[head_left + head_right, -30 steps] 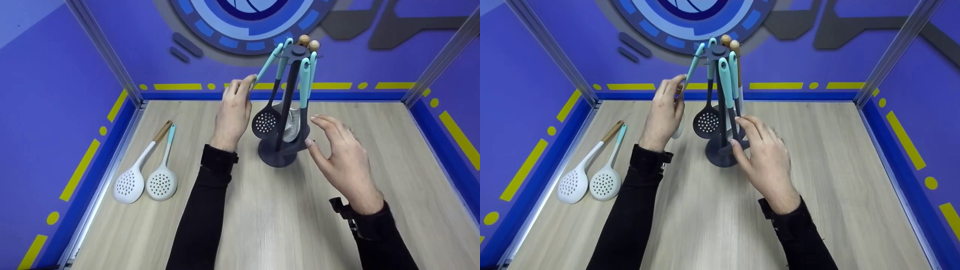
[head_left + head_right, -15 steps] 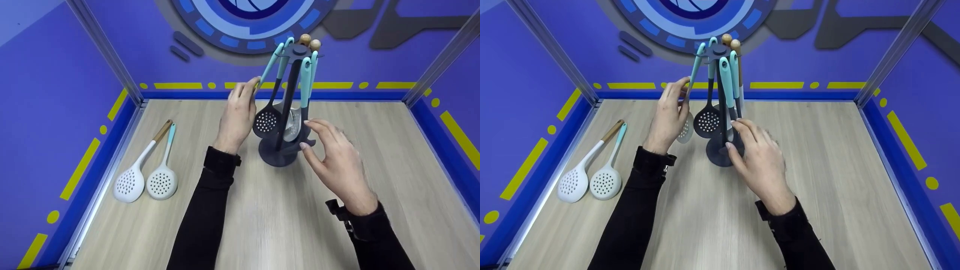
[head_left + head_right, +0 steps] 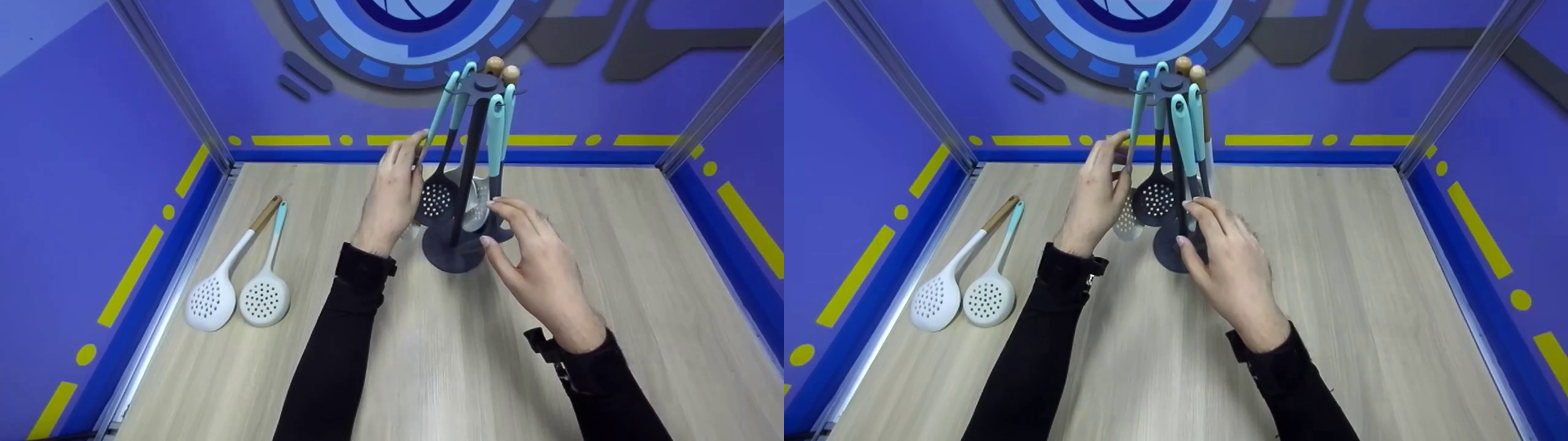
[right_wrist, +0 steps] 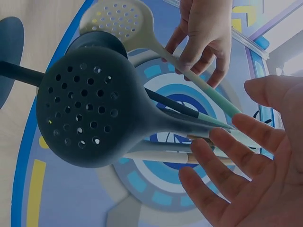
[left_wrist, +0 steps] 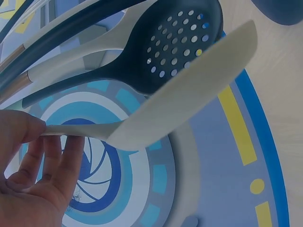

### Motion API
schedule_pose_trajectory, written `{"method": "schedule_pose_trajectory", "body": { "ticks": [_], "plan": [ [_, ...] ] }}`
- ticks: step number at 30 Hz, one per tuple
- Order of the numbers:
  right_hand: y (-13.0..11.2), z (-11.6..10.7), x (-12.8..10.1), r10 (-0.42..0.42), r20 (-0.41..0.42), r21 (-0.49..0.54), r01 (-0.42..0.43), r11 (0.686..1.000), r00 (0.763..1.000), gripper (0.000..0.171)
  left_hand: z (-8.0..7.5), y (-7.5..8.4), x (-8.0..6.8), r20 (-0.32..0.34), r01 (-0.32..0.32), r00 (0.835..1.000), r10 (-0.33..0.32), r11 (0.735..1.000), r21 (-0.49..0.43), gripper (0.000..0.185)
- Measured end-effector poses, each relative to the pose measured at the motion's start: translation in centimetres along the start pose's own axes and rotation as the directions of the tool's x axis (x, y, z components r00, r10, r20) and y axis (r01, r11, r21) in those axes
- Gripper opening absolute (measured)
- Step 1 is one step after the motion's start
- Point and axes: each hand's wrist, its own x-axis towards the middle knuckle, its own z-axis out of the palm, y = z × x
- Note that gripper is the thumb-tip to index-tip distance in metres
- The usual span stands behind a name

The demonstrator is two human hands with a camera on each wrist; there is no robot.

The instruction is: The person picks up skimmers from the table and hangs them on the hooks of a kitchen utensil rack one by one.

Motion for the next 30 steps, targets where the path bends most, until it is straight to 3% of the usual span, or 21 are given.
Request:
{"method": "schedule_pose_trajectory", "body": {
  "ticks": [8, 17, 24, 30],
  "plan": [
    [-0.8, 0.9, 0.1, -0.033, 0.003, 0.025, 0.033, 0.999, 0.999, 0.048, 0.1, 0.0, -0.1, 0.006, -0.001, 1.000, 0.000, 1.000, 0.007, 0.053],
    [-2.1, 3.1, 0.5, -0.021, -0.003, 0.135, 0.021, 0.991, 1.000, 0.050, 0.2, -0.1, -0.3, 0.011, 0.009, 1.000, -0.009, 1.000, 0.008, 0.054],
    [-3.1, 4.7, 1.4, 0.046, -0.005, 0.218, -0.043, 0.975, 0.999, 0.061, 0.3, -0.3, -0.6, 0.020, 0.022, 1.000, -0.022, 1.000, 0.017, 0.056],
    [-3.5, 5.9, 2.3, 0.131, 0.035, 0.333, -0.135, 0.933, 0.991, 0.073, 0.3, -0.4, -0.7, 0.027, 0.023, 0.999, -0.024, 0.999, 0.044, 0.056]
  ]
}}
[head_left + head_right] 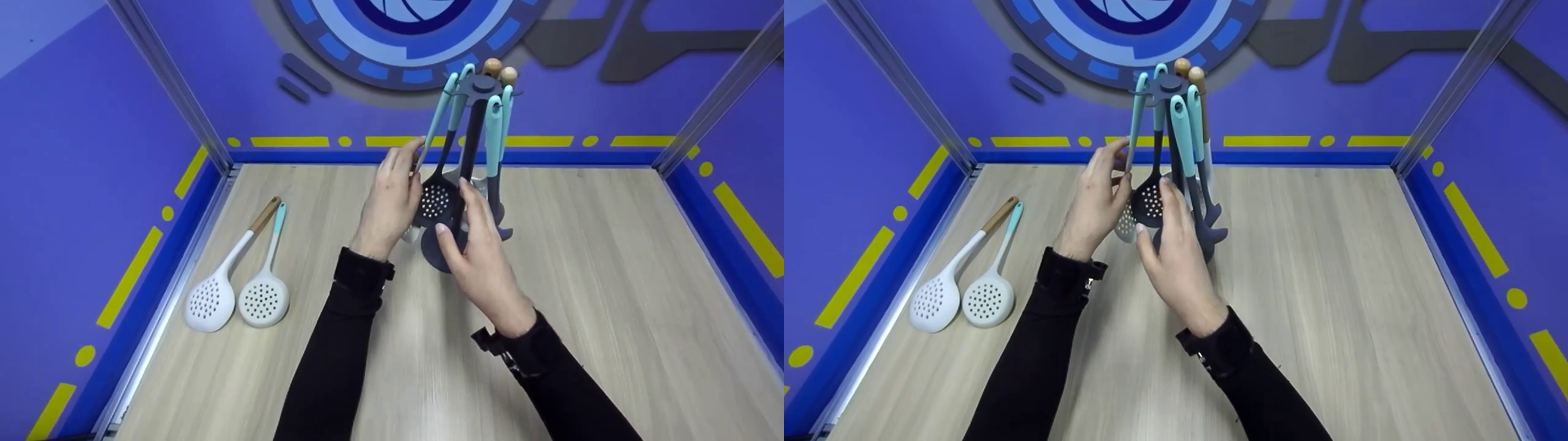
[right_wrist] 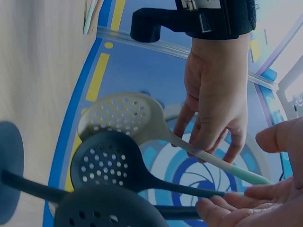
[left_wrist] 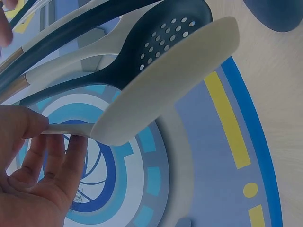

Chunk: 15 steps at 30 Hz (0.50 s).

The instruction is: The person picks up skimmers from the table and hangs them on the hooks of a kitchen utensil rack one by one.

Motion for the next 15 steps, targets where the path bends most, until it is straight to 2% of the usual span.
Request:
{"method": "schedule_pose_trajectory", "body": {
  "ticks": [7, 15],
  "plan": [
    [0.4, 1.2, 1.2, 0.088, -0.005, 0.085, -0.087, 0.993, 0.996, 0.083, 0.1, -0.3, -0.3, 0.018, 0.019, 1.000, -0.019, 1.000, 0.017, 0.057],
    [1.4, 2.4, 2.6, 0.216, -0.028, 0.199, -0.206, 0.958, 0.976, 0.082, 0.3, -1.0, -0.7, 0.035, 0.022, 0.999, -0.022, 1.000, 0.016, 0.057]
  ]
}}
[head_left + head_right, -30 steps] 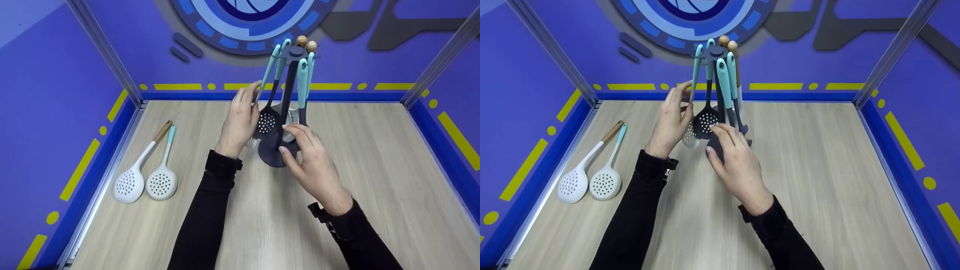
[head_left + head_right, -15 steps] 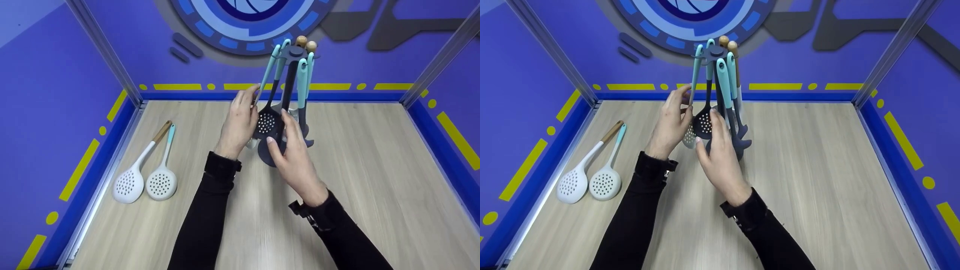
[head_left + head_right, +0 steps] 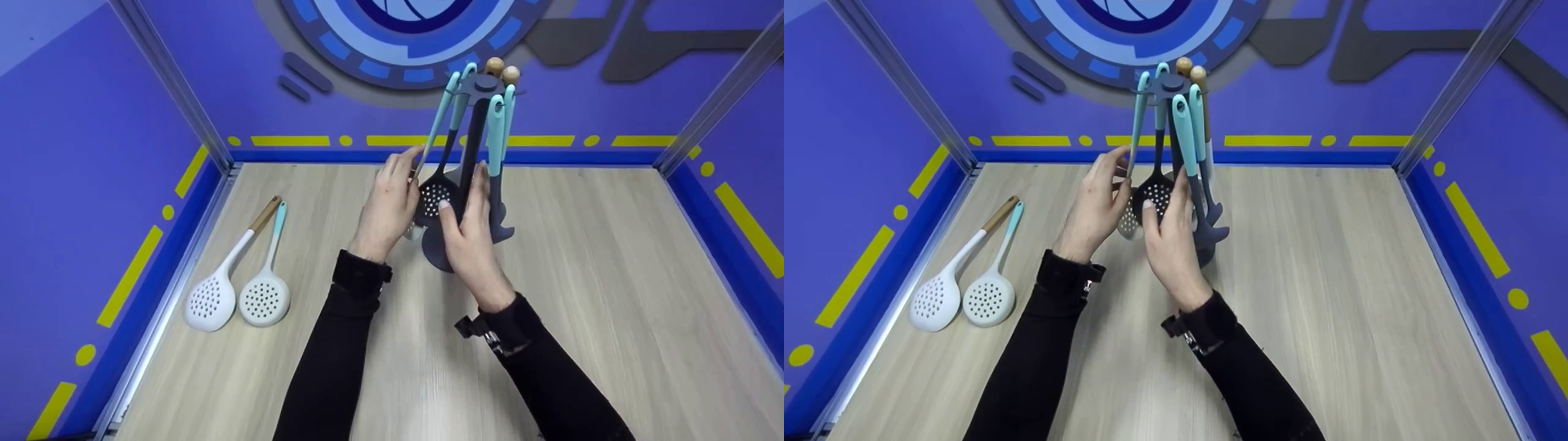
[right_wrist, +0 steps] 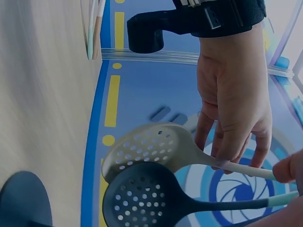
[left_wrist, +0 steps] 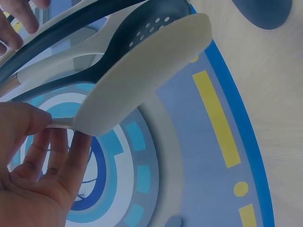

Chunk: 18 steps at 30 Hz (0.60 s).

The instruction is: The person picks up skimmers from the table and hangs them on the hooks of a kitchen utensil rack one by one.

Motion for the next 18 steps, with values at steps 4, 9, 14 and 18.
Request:
{"method": "schedule_pose_trajectory", "body": {
  "ticks": [4, 9, 14, 18],
  "plan": [
    [0.4, 0.8, 1.0, 0.029, -0.059, 0.049, -0.026, 0.998, 0.998, 0.081, 0.0, -0.1, -0.1, 0.007, 0.004, 1.000, -0.004, 1.000, 0.005, 0.057],
    [0.3, 2.0, 2.0, 0.092, -0.144, 0.160, -0.069, 0.985, 0.985, 0.075, -0.1, -0.2, -0.3, 0.016, 0.008, 1.000, -0.008, 1.000, -0.002, 0.057],
    [-1.8, 2.6, 2.2, 0.180, -0.210, 0.301, -0.112, 0.947, 0.961, 0.067, 0.0, -0.2, -0.4, 0.025, 0.017, 1.000, -0.017, 1.000, -0.014, 0.057],
    [-2.3, 2.9, 2.6, 0.230, -0.235, 0.419, -0.115, 0.901, 0.944, 0.059, 0.1, -0.2, -0.4, 0.021, 0.013, 1.000, -0.013, 1.000, -0.022, 0.056]
  ]
}}
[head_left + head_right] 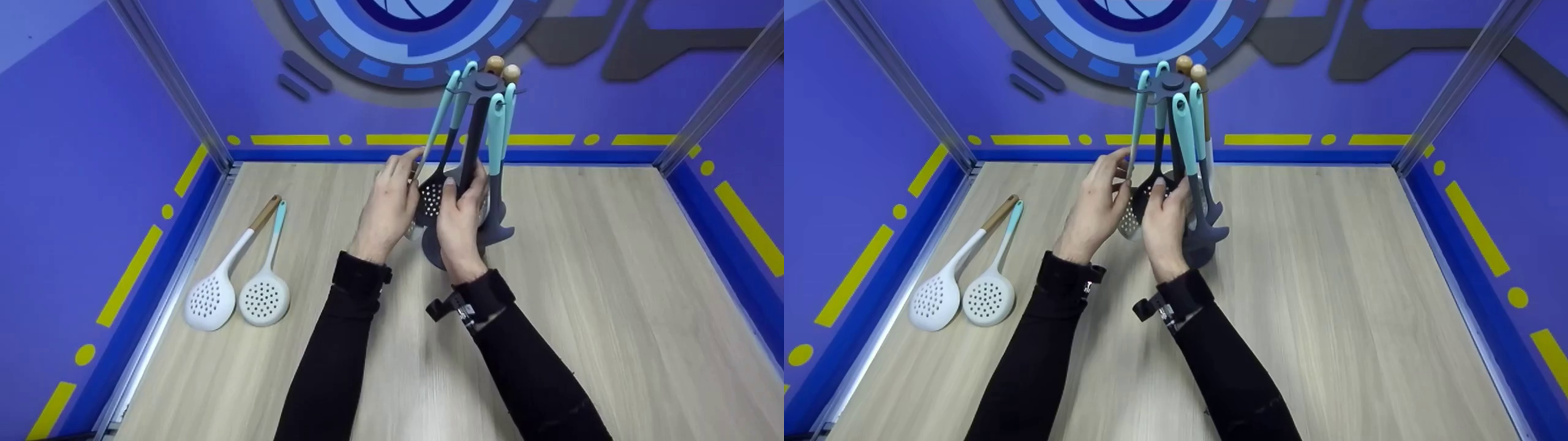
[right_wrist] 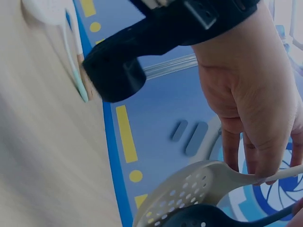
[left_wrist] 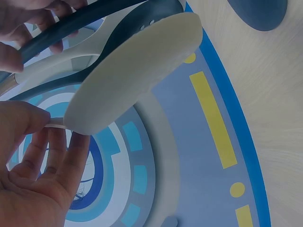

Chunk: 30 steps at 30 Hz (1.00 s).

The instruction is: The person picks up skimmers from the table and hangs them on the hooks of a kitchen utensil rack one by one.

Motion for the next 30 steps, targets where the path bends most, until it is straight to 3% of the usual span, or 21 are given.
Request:
{"method": "schedule_pose_trajectory", "body": {
  "ticks": [8, 30],
  "plan": [
    [3.3, 0.5, 2.2, -0.016, -0.081, 0.138, 0.027, 0.990, 0.997, 0.033, 0.1, -0.3, -0.2, 0.002, -0.022, 1.000, 0.022, 1.000, 0.014, 0.056],
    [4.7, -0.2, 3.9, -0.108, -0.125, 0.018, 0.111, 0.994, 0.986, 0.021, 0.2, -0.7, -0.3, -0.009, -0.038, 0.999, 0.038, 0.999, 0.014, 0.056]
  ]
}}
